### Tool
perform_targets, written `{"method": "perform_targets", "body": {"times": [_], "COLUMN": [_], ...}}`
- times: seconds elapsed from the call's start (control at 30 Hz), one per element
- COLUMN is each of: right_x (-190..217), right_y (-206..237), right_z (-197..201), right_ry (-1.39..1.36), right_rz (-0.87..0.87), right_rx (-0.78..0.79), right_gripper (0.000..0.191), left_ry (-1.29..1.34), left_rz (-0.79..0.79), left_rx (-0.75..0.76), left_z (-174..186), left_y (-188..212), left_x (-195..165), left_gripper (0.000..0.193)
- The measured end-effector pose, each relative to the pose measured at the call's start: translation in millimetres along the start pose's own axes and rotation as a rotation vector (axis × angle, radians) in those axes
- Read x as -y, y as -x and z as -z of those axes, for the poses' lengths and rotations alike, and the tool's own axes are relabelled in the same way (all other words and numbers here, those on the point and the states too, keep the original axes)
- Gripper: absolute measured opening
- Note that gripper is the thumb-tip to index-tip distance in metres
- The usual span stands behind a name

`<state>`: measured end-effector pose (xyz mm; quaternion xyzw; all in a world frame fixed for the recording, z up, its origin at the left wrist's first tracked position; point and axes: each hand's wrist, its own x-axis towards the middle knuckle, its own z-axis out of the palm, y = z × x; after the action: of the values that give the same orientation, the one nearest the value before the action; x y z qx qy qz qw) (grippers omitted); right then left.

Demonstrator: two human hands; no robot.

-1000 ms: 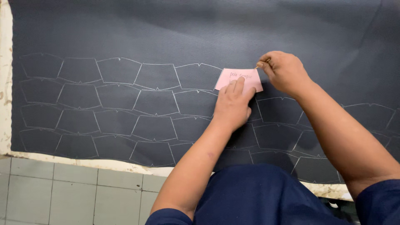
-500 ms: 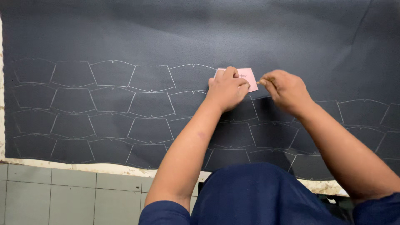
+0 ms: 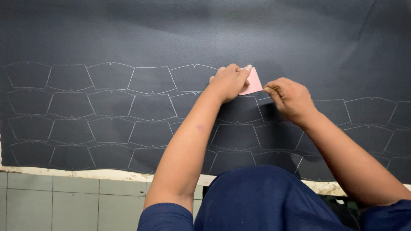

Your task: The person places a pink paper pattern on a large piece of dark fabric laid on a table and traces its outline with a pencil. They repeat this process multiple times across the fabric surface.

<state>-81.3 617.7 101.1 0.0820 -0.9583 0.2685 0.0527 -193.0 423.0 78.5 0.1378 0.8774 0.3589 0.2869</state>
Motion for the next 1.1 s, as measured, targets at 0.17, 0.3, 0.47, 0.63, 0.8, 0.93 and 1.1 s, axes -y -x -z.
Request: {"method": "perform_targets", "body": {"times": [0.17, 0.3, 0.47, 0.63, 0.8, 0.93, 1.1], "right_x": [13.2, 24.1, 31.2, 31.7, 29.0, 31.3, 39.1], "right_y": [-5.3, -10.6, -16.3, -19.1, -18.3, -17.4, -22.7], "right_z": [-20.7, -28.2, -28.3, -29.1, -29.7, -32.4, -45.2], "right_ry": [-0.106, -0.157, -0.114, -0.121, -0.146, -0.151, -0.200], "right_rz": [0.087, 0.146, 0.179, 0.189, 0.174, 0.167, 0.241], "right_rx": [0.015, 0.012, 0.030, 0.034, 0.077, 0.075, 0.038], "right_gripper": [0.013, 0.012, 0.010, 0.009, 0.008, 0.009, 0.009], "left_ry": [0.035, 0.097, 0.122, 0.166, 0.259, 0.323, 0.521], "left_rz": [-0.003, -0.029, -0.041, -0.108, -0.114, -0.051, 0.047], "left_rx": [0.073, 0.050, 0.065, 0.075, 0.085, 0.092, 0.217], "left_z": [6.1, 8.3, 6.1, 2.3, -3.3, -7.4, -7.5], "left_y": [-7.2, -10.3, -13.1, -19.9, -30.5, -35.6, -45.2], "left_x": [2.6, 6.5, 9.7, 17.4, 27.6, 36.4, 40.2], "left_gripper": [0.069, 0.070, 0.071, 0.072, 0.074, 0.074, 0.074]}}
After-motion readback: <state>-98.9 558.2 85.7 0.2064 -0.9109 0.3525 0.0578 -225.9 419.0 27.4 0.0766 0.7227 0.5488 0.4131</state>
